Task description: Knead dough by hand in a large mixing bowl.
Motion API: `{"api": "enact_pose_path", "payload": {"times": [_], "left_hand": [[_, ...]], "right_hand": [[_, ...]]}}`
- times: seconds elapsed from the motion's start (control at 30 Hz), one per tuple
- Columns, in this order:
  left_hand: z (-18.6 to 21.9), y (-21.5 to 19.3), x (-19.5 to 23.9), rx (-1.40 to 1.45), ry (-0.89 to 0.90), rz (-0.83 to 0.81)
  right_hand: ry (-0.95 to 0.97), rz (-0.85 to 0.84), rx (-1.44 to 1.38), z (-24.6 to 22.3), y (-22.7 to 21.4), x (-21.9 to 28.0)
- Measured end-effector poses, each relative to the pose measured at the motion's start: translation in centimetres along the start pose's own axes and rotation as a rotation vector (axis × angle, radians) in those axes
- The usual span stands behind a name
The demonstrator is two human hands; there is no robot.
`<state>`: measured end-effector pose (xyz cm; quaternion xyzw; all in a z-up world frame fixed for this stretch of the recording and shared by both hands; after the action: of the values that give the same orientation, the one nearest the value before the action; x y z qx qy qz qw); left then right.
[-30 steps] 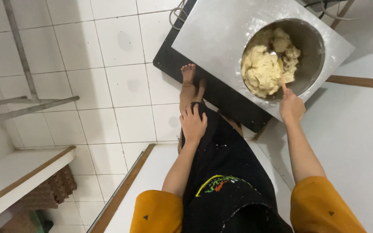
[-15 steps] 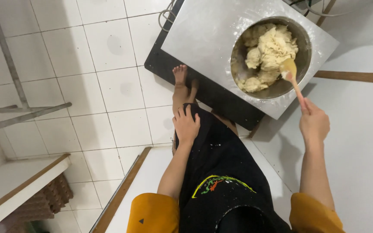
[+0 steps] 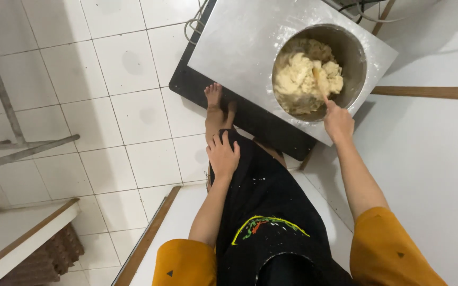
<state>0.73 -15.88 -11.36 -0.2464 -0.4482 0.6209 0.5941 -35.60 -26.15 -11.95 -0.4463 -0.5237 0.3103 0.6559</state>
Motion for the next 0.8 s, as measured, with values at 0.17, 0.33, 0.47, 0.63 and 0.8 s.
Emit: {"api": "enact_pose_path", "payload": {"times": [0.17,0.33,0.47,0.63,0.8], "left_hand": [[-0.2,0.8,-0.3,-0.024,0.011,0.001],[0.2,1.3,0.0,-0.023,0.034,0.030],[0.3,1.1,0.0,-0.041,0.046,0.018],[0.5,0.5,0.1,-0.030,0.047,0.016],[0.1,1.2,-0.1,-0.034,0.033,0.020]], "right_hand": [[-0.028,0.041,0.085,3.4,-0.7,-3.3],[-0.045,0.158,0.091,6.1,-3.2,-2.5],[0.021,0.052,0.101,5.4,-7.1,2.2],[0.043,0.024,0.016,2.7,-7.1,5.3],[0.015,-0.060,0.045,0.4,-0.7,2.5]]}}
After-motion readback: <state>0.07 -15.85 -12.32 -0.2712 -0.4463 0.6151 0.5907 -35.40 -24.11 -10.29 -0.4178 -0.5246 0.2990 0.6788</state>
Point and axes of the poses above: each hand's wrist, its own x-axis away from the middle knuckle, its own y-axis out of the palm, z = x × y, the point moved 3 cm from there along -x, towards the middle knuckle, and after that the axes turned 8 degrees about x, right-handed, at the moved point
